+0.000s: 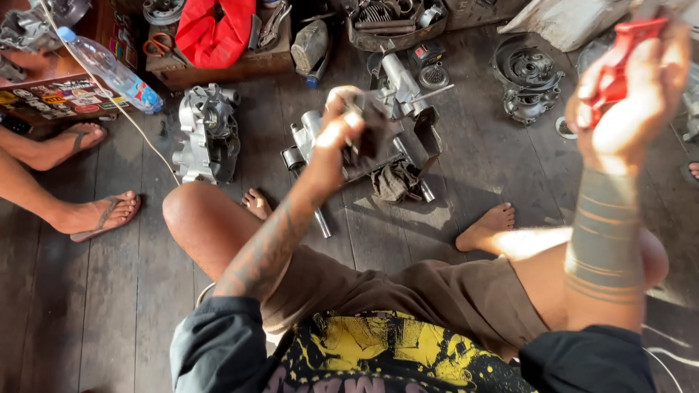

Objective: The person cleans a motorcycle engine component by hand using a wire brush to scrub the surface and a screwdriver to scrape debris from crevices.

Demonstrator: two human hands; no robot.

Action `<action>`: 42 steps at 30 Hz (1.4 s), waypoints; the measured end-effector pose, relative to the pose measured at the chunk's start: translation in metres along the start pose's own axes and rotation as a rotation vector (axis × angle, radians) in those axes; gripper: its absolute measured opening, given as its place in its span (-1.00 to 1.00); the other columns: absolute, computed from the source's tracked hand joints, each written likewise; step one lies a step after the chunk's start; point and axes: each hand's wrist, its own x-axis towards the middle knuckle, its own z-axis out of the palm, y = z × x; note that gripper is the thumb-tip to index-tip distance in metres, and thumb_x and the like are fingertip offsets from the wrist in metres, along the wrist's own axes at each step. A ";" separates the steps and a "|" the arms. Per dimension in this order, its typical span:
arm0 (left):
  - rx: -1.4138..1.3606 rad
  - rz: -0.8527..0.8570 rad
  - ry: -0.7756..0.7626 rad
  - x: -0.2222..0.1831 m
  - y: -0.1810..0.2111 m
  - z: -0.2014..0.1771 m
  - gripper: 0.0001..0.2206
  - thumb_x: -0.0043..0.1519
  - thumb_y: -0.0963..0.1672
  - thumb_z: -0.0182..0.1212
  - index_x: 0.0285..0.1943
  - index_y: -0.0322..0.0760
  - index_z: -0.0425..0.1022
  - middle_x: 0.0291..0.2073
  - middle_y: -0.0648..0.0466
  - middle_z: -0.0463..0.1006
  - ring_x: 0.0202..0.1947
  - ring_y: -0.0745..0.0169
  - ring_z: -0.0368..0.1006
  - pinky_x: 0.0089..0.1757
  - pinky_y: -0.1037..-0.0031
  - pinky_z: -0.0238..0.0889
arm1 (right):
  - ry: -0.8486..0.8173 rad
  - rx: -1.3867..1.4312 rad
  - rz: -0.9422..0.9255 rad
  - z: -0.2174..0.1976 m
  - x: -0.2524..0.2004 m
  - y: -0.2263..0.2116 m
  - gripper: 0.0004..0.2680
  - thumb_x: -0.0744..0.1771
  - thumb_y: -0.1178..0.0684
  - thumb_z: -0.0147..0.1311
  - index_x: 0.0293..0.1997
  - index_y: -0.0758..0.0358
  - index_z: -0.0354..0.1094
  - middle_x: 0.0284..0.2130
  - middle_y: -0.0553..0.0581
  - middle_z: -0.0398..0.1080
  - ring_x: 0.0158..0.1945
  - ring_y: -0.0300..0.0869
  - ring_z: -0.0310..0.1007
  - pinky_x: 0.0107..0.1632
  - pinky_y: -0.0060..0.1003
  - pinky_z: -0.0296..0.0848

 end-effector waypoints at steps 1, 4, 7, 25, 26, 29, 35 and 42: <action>0.000 0.002 0.007 0.004 -0.019 -0.012 -0.68 0.11 -0.03 -0.01 0.05 -0.01 0.23 0.01 -0.04 0.37 0.03 -0.01 0.31 -0.11 0.22 0.37 | -0.007 0.002 0.001 -0.003 -0.002 0.010 -0.77 0.49 -0.20 -0.10 0.02 0.13 0.13 -0.49 0.15 0.15 -0.69 -0.26 -0.02 -0.66 -0.36 0.06; -0.505 -0.134 0.082 0.020 -0.058 -0.047 -0.59 0.22 0.03 0.14 0.00 -0.39 0.53 -0.26 -0.06 0.63 -0.29 0.07 0.57 -0.33 0.35 0.45 | -0.010 0.061 0.052 -0.009 0.004 0.037 -0.82 0.49 -0.17 -0.14 0.09 0.04 0.13 -0.54 0.20 0.11 -0.73 -0.20 -0.07 -0.67 -0.34 -0.02; -0.724 -0.161 0.113 0.014 -0.070 -0.058 -0.60 0.18 -0.03 0.05 0.00 -0.47 0.53 -0.15 -0.19 0.63 -0.13 -0.09 0.57 -0.10 0.12 0.46 | 0.086 0.086 0.192 -0.030 0.008 0.061 -0.77 0.45 -0.26 -0.09 0.13 -0.06 0.18 -0.47 0.18 0.23 -0.67 -0.20 0.05 -0.62 -0.37 0.01; -0.939 -0.222 0.792 0.012 -0.070 -0.080 -0.76 0.09 -0.05 0.22 -0.08 -0.07 0.44 -0.07 -0.05 0.51 -0.08 -0.28 0.49 -0.20 -0.07 0.41 | -0.078 0.099 0.484 0.010 -0.014 0.064 -0.79 0.40 -0.12 0.07 -0.07 0.20 0.26 -0.61 0.03 0.20 -0.74 -0.24 0.07 -0.71 -0.35 -0.07; -0.936 -0.234 0.795 0.012 -0.068 -0.081 -0.80 0.12 -0.07 0.23 -0.12 -0.15 0.49 -0.14 -0.06 0.54 -0.11 -0.25 0.51 -0.22 -0.05 0.45 | -0.175 -0.124 0.475 0.018 -0.017 0.060 -0.81 0.40 -0.07 0.03 -0.01 0.19 0.27 -0.55 0.06 0.26 -0.70 -0.26 0.12 -0.68 -0.40 0.05; -0.922 -0.247 0.788 0.014 -0.071 -0.084 -0.84 0.17 -0.10 0.16 -0.18 -0.29 0.48 -0.24 -0.10 0.53 -0.16 -0.29 0.52 -0.22 -0.11 0.46 | -0.417 -0.436 0.551 0.043 -0.021 0.045 -0.84 0.40 0.05 -0.05 0.03 0.26 0.31 -0.50 0.11 0.32 -0.63 -0.28 0.17 -0.63 -0.45 0.16; -1.040 -0.183 0.659 0.014 -0.044 -0.066 -0.71 0.19 -0.08 0.04 -0.15 -0.47 0.47 -0.27 -0.22 0.60 -0.27 -0.25 0.57 -0.04 0.00 0.44 | -0.530 -0.457 0.468 0.061 -0.035 0.126 -0.84 0.40 0.16 0.07 0.06 0.40 0.39 -0.61 0.22 0.38 -0.67 -0.23 0.31 -0.65 -0.42 0.34; -1.036 -0.209 0.700 0.024 -0.075 -0.092 -0.66 0.17 -0.02 0.02 -0.07 -0.30 0.55 -0.17 -0.12 0.65 -0.19 -0.23 0.62 0.06 -0.02 0.42 | -0.619 -0.891 0.359 0.088 -0.048 0.125 -0.78 0.41 -0.07 0.12 0.18 0.01 0.39 -0.17 0.24 0.55 -0.12 0.13 0.58 -0.03 -0.01 0.51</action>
